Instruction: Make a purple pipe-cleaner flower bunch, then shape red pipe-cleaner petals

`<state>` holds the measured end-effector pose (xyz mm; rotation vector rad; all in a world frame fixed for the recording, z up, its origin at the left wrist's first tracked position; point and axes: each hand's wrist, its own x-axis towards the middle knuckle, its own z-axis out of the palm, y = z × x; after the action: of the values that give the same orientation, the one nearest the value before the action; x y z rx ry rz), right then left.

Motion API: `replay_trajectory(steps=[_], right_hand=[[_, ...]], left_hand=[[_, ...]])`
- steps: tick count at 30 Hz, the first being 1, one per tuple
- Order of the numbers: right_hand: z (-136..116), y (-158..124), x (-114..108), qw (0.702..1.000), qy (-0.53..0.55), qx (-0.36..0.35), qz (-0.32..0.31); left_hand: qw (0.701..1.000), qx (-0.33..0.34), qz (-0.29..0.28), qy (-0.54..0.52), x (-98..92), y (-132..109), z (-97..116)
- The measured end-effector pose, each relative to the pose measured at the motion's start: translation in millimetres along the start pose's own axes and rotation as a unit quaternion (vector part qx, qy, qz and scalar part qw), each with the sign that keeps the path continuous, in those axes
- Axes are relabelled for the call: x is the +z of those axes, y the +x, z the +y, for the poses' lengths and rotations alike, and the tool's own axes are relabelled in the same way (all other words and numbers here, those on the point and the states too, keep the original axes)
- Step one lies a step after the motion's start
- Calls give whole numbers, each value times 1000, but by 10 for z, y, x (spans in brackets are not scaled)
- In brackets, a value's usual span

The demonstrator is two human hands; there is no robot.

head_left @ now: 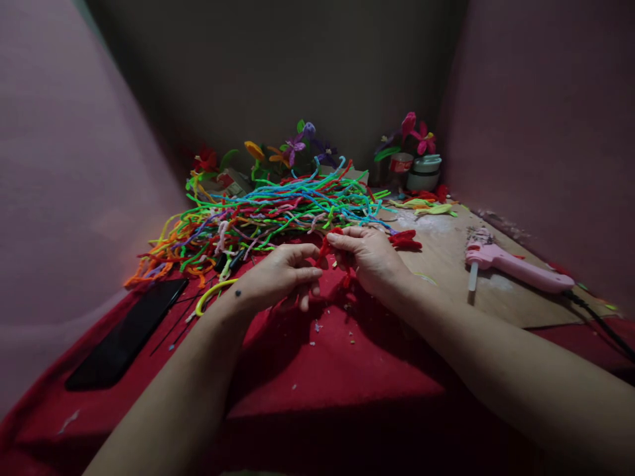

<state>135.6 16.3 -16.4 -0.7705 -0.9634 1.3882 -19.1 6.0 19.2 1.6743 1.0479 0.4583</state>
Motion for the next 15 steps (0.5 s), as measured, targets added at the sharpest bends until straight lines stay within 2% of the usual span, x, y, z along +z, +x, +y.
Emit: replay_trajectory(steps=[4,6,9,12,15], right_hand=[[-22,-14,10,1000,-2,0,-1],[-32,-19,12,1000,-5,-1,-5],[-41,-24,11,1000,-12,-5,-11],[-34,-27,9,1000,-22,-4,-15],[-18,-14,1,999,-35,-4,-20]], left_hand=[[991,-8,-56,-118,-22,11,-41],[983,-4,-57,-177,-20,34,-72],[979,25,-8,-200,6,71,-107],[987,56,41,-147,32,85,-114],[991,55,66,-104,39,74,-98]])
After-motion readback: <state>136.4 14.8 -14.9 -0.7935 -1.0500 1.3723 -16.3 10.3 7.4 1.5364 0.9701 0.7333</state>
